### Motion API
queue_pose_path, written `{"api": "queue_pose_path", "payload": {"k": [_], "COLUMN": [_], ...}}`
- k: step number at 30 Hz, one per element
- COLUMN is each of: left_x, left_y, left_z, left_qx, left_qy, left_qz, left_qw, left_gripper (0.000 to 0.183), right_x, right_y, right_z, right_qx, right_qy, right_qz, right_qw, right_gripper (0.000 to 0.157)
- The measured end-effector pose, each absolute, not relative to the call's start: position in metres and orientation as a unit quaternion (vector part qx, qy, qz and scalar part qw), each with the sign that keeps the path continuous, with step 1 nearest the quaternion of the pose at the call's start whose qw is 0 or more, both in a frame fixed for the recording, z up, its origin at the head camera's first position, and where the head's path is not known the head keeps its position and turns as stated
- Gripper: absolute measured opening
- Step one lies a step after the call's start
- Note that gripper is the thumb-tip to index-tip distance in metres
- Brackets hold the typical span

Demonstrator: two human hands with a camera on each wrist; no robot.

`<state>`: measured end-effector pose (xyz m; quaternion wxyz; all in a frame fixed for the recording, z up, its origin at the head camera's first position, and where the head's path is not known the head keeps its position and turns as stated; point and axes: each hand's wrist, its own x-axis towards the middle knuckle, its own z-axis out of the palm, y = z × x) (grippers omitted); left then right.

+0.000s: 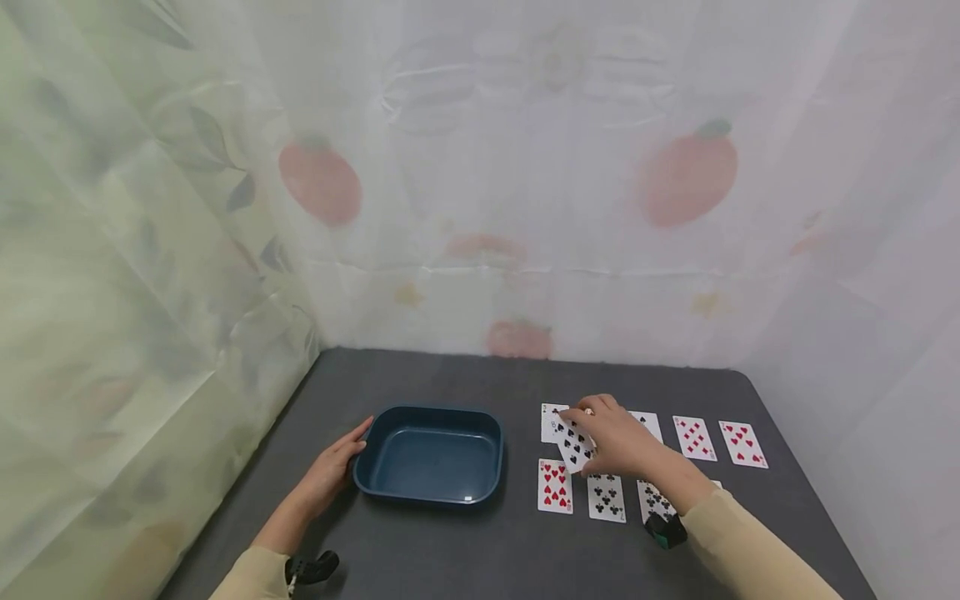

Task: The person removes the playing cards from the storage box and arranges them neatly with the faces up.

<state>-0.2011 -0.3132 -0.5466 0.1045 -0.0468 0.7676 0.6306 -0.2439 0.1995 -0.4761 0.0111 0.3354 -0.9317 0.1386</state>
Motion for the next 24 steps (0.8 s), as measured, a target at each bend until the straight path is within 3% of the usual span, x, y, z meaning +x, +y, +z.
{"api": "queue_pose_path", "payload": {"k": [12, 24], "left_x": [-0.200, -0.200], "left_y": [-0.313, -0.312], "left_z": [-0.548, -0.549], "left_qx": [-0.048, -0.054], "left_qy": [0.762, 0.768], "left_qz": [0.637, 0.630], "left_qw": [0.105, 0.105], "left_gripper": [0.054, 0.054], "right_x": [-0.231, -0.221], "right_y": [0.270, 0.335], "right_z": [-0.506, -0.521], "right_qx": [0.262, 0.197], "right_qy": [-0.957, -0.973], "right_qz": [0.128, 0.118], "right_qw": [-0.012, 0.002], "right_gripper": [0.090, 0.090]}}
